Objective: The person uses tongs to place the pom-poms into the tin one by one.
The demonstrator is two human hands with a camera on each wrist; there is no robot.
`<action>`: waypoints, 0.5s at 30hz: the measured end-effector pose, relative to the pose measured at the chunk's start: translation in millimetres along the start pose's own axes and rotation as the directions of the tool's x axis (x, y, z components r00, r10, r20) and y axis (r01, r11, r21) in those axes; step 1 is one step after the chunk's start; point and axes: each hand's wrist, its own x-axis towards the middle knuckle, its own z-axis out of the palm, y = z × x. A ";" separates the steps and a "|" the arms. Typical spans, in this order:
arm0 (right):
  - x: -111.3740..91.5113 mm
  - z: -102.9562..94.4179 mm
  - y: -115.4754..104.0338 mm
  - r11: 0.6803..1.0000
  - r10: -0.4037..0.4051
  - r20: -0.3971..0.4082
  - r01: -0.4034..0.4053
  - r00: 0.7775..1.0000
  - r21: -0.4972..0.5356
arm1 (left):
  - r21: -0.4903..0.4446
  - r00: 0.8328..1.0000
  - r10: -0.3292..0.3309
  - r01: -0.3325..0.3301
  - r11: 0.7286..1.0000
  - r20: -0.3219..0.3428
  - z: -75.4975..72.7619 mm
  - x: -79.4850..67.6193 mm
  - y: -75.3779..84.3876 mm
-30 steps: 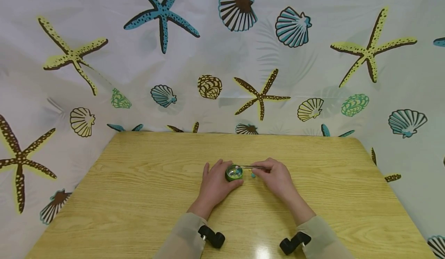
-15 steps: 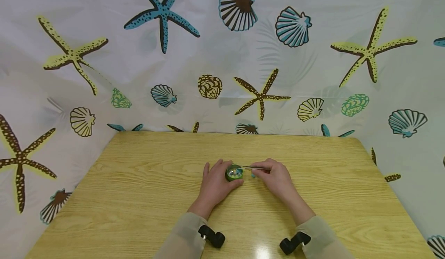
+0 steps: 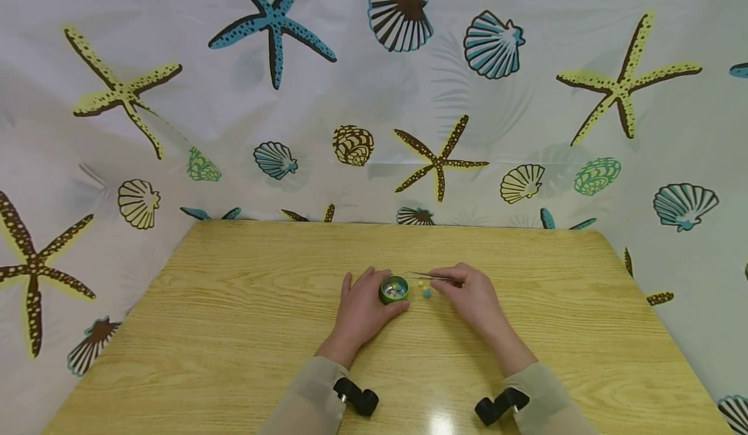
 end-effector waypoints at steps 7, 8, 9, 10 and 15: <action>-0.4 -10.0 5.4 1.000 0.018 0.001 -0.018 1.000 0.004 | 0.004 1.000 -0.003 0.003 1.000 0.002 0.5 0.3 0.0; -0.2 -10.8 6.7 1.000 0.020 -0.001 -0.020 1.000 0.001 | 0.004 1.000 -0.004 0.004 1.000 0.002 0.6 0.2 -0.1; 0.2 -11.4 8.2 1.000 0.021 -0.003 -0.021 1.000 -0.001 | 0.003 1.000 -0.005 0.005 1.000 0.002 0.6 0.1 0.0; 0.5 -12.0 9.6 1.000 0.023 -0.005 -0.023 1.000 -0.003 | 0.001 1.000 -0.007 0.007 1.000 0.002 0.6 0.0 0.0; 2.4 -13.8 16.1 0.999 0.030 -0.014 -0.031 0.999 -0.016 | -0.001 1.000 -0.016 0.016 1.000 0.004 0.9 0.2 0.3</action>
